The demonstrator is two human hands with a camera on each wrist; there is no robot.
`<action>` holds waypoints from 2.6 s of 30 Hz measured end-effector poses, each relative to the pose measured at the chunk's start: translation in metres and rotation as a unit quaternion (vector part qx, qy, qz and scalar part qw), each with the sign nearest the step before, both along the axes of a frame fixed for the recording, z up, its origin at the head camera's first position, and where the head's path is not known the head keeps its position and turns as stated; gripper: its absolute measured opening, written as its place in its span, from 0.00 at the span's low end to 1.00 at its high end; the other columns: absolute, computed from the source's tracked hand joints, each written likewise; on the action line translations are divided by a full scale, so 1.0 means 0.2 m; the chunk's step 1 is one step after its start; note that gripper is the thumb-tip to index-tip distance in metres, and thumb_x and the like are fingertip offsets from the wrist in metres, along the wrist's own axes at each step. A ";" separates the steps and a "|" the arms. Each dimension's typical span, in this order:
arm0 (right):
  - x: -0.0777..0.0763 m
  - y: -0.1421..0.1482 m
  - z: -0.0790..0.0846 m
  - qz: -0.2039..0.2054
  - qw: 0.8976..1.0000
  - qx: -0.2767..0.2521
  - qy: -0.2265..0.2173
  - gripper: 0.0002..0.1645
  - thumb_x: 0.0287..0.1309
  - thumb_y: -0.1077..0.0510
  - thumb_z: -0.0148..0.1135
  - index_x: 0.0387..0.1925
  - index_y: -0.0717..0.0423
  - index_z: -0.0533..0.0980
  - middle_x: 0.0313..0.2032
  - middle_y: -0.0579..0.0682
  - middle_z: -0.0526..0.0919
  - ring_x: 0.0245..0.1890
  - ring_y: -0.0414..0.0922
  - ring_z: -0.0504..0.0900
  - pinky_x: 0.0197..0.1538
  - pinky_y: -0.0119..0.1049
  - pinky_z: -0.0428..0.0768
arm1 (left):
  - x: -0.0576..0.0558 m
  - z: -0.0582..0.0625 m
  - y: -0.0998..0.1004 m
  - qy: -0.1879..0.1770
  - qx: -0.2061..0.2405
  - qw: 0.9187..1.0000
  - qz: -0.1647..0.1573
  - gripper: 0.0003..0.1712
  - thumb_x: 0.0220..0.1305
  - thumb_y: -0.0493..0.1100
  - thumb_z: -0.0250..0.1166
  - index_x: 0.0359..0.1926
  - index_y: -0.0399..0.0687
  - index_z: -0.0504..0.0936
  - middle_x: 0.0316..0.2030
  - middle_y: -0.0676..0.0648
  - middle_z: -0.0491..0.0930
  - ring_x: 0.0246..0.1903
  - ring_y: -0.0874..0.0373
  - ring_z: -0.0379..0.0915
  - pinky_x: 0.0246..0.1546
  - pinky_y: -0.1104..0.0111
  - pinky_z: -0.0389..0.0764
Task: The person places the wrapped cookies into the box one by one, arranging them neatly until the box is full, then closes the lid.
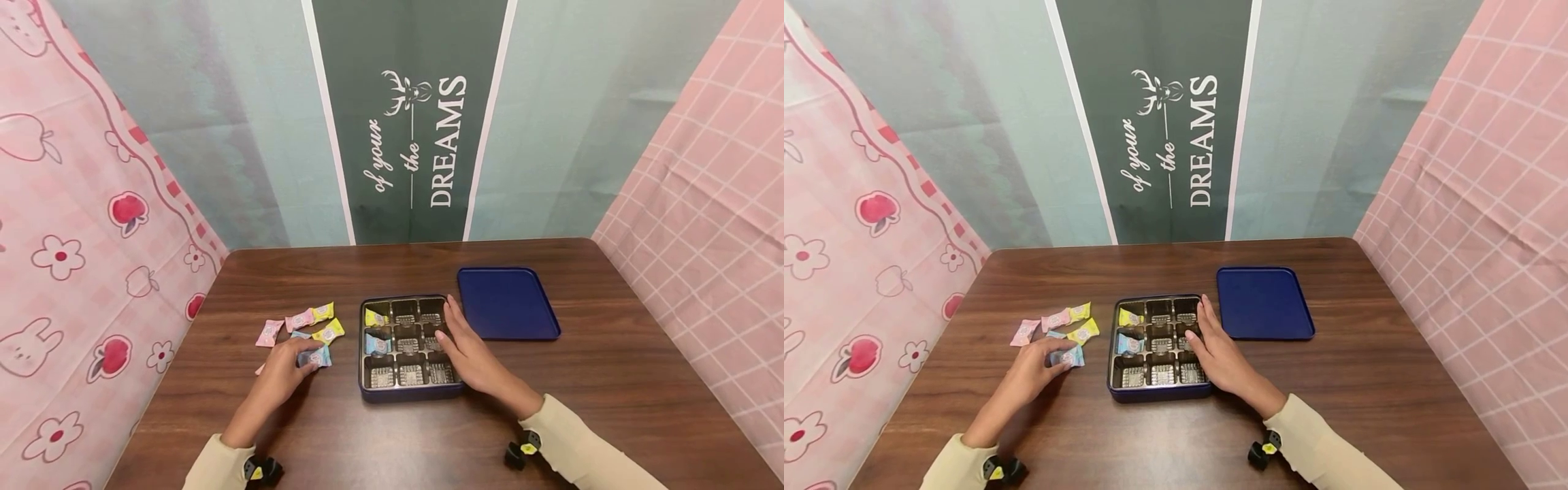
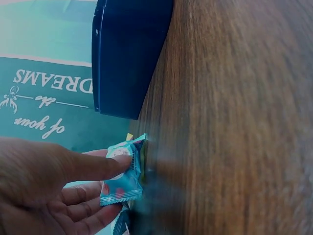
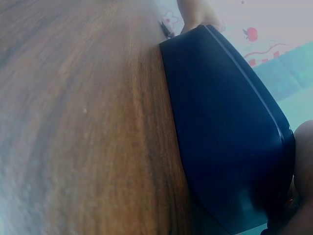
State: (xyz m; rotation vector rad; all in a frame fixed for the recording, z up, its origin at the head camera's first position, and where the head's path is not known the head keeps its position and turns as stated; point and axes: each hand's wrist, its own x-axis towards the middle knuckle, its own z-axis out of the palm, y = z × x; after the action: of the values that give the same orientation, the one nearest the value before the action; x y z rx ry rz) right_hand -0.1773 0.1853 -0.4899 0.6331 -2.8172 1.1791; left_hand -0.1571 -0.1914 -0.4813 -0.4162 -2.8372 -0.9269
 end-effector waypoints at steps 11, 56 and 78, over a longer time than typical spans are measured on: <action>0.00 0.00 0.00 0.001 1.000 -0.006 -0.004 0.42 0.80 0.43 0.44 0.79 0.64 0.45 0.81 0.50 0.34 0.79 0.55 0.43 0.75 0.60 0.53 | 0.00 0.00 -0.01 -0.013 0.014 1.000 0.019 0.20 0.49 0.27 0.78 0.45 0.44 0.91 0.44 0.42 0.88 0.46 0.46 0.84 0.43 0.54 0.83; -0.01 0.00 0.00 0.004 1.000 -0.009 -0.005 0.42 0.80 0.44 0.45 0.79 0.64 0.45 0.81 0.50 0.35 0.79 0.55 0.43 0.74 0.61 0.53 | -0.02 -0.01 -0.01 -0.036 0.124 0.989 0.069 0.16 0.54 0.30 0.77 0.44 0.42 0.90 0.41 0.40 0.87 0.32 0.57 0.78 0.31 0.72 0.79; -0.01 0.00 0.00 0.006 1.000 -0.010 -0.003 0.42 0.79 0.43 0.45 0.79 0.64 0.46 0.81 0.51 0.35 0.79 0.55 0.42 0.75 0.61 0.52 | -0.05 0.02 0.03 -0.168 0.383 0.906 0.070 0.20 0.66 0.25 0.63 0.59 0.25 0.78 0.47 0.29 0.83 0.38 0.61 0.83 0.41 0.70 0.86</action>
State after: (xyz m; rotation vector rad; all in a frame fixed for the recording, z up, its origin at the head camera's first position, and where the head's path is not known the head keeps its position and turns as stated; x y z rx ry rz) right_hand -0.1800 0.1857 -0.4902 0.6481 -2.8071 1.2104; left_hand -0.1673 -0.1850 -0.4782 0.0523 -2.4070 -2.0964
